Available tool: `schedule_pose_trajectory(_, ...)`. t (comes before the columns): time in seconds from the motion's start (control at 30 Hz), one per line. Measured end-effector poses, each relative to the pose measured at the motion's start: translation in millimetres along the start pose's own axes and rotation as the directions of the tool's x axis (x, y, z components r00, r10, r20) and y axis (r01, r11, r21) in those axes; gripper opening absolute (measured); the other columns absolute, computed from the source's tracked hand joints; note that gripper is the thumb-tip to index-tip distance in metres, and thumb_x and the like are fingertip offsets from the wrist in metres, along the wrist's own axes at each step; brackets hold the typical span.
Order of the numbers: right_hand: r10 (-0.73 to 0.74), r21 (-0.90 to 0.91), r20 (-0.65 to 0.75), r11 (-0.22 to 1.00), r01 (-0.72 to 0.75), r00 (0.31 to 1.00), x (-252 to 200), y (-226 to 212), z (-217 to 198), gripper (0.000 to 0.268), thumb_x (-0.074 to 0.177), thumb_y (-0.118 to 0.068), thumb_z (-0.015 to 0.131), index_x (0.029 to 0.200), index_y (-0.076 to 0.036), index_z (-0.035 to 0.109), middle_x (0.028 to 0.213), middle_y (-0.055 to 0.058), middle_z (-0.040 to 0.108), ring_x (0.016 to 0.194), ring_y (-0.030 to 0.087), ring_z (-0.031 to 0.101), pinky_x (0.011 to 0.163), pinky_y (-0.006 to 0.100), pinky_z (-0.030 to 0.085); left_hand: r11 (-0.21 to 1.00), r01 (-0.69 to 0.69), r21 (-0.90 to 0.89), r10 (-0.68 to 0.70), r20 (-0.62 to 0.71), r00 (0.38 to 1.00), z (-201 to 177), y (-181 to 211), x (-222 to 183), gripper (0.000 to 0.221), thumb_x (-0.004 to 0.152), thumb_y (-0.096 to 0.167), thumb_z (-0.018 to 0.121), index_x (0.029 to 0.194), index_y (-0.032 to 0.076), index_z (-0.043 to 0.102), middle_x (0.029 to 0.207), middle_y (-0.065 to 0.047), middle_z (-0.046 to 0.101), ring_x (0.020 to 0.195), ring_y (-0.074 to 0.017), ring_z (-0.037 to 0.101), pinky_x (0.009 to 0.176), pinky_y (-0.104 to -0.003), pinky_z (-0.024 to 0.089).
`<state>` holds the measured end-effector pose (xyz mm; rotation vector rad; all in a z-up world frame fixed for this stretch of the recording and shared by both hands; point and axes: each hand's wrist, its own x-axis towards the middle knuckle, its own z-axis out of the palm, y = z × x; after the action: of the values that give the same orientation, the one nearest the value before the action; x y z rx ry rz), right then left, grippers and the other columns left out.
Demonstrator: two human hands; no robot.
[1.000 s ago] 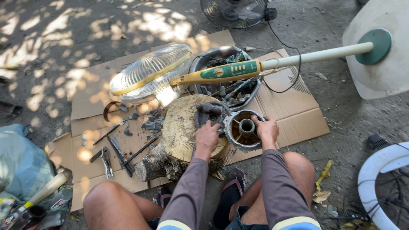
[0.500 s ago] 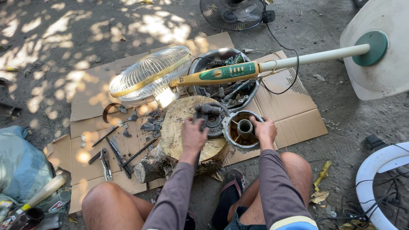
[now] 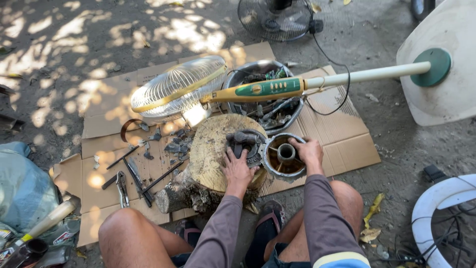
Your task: Disassembling an electric fan motor by striking a metal rod with a hammer to separate the components.
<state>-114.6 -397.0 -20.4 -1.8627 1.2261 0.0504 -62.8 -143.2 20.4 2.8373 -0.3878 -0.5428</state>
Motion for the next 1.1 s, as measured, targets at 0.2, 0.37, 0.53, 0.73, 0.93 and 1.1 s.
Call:
schedule_pose_trajectory(0.2, 0.057, 0.169, 0.081, 0.983, -0.070, 0.995, 3, 3, -7, 0.076, 0.065, -0.067, 0.087, 0.108, -0.005, 0.076, 0.109, 0.025, 0.073, 0.110, 0.040, 0.068, 0.090, 0.054, 0.057, 1.000, -0.003, -0.026, 0.002, -0.040, 0.999, -21, -5, -53, 0.071, 0.093, 0.030, 0.074, 0.157, 0.029, 0.041, 0.160, -0.030, 0.024, 0.151, -0.0452, 0.031, 0.119, -0.063, 0.034)
schedule_pose_trajectory(0.37, 0.091, 0.453, 0.090, 0.883, -0.122, 0.992, -26, 5, -21, 0.075, 0.067, -0.047, 0.091, 0.120, 0.003, 0.070, 0.117, 0.031, 0.068, 0.113, 0.041, 0.065, 0.084, 0.052, 0.059, 0.957, 0.110, -0.269, -0.151, -0.135, 0.979, 36, -48, -60, 0.069, 0.097, 0.014, 0.066, 0.156, 0.012, 0.031, 0.129, -0.028, 0.054, 0.124, -0.0404, 0.060, 0.101, -0.060, 0.052)
schedule_pose_trajectory(0.53, 0.098, 0.446, 0.063, 0.888, -0.115, 0.993, -31, 1, -15, 0.078, 0.070, -0.055, 0.088, 0.129, -0.009, 0.068, 0.137, 0.029, 0.059, 0.134, 0.045, 0.052, 0.100, 0.059, 0.052, 0.928, 0.185, -0.324, -0.211, -0.048, 0.976, 40, -67, -49, 0.055, 0.096, 0.029, 0.060, 0.147, 0.022, 0.041, 0.119, -0.012, 0.062, 0.113, -0.0313, 0.068, 0.086, -0.053, 0.059)
schedule_pose_trajectory(0.73, 0.026, 0.172, 0.027, 0.985, -0.031, 0.999, -30, 2, -17, 0.077, 0.083, -0.067, 0.073, 0.134, -0.009, 0.067, 0.126, 0.029, 0.066, 0.126, 0.042, 0.059, 0.101, 0.053, 0.051, 0.659, 0.105, -0.745, -0.034, 0.109, 0.993, 10, -37, -71, 0.050, 0.088, 0.050, 0.074, 0.127, 0.019, 0.066, 0.092, -0.016, 0.073, 0.089, -0.0326, 0.074, 0.076, -0.045, 0.057)
schedule_pose_trajectory(0.93, 0.039, 0.228, -0.018, 0.973, -0.034, 0.999, -33, 3, -7, 0.074, 0.084, -0.067, 0.073, 0.132, -0.010, 0.068, 0.128, 0.023, 0.068, 0.128, 0.038, 0.059, 0.102, 0.049, 0.051, 0.663, 0.148, -0.734, -0.045, 0.158, 0.986, 23, -26, -73, 0.039, 0.092, 0.049, 0.066, 0.120, 0.024, 0.070, 0.086, -0.016, 0.073, 0.081, -0.0315, 0.072, 0.068, -0.046, 0.056)
schedule_pose_trajectory(1.1, 0.098, 0.020, -0.075, 0.995, -0.097, 0.992, -30, 5, 2, 0.070, 0.085, -0.070, 0.065, 0.128, -0.016, 0.070, 0.120, 0.022, 0.072, 0.123, 0.043, 0.063, 0.104, 0.054, 0.049, 0.727, 0.193, -0.659, -0.048, 0.232, 0.972, 53, -49, -52, 0.042, 0.090, 0.049, 0.064, 0.125, 0.027, 0.069, 0.096, -0.021, 0.073, 0.101, -0.0435, 0.071, 0.084, -0.052, 0.056)
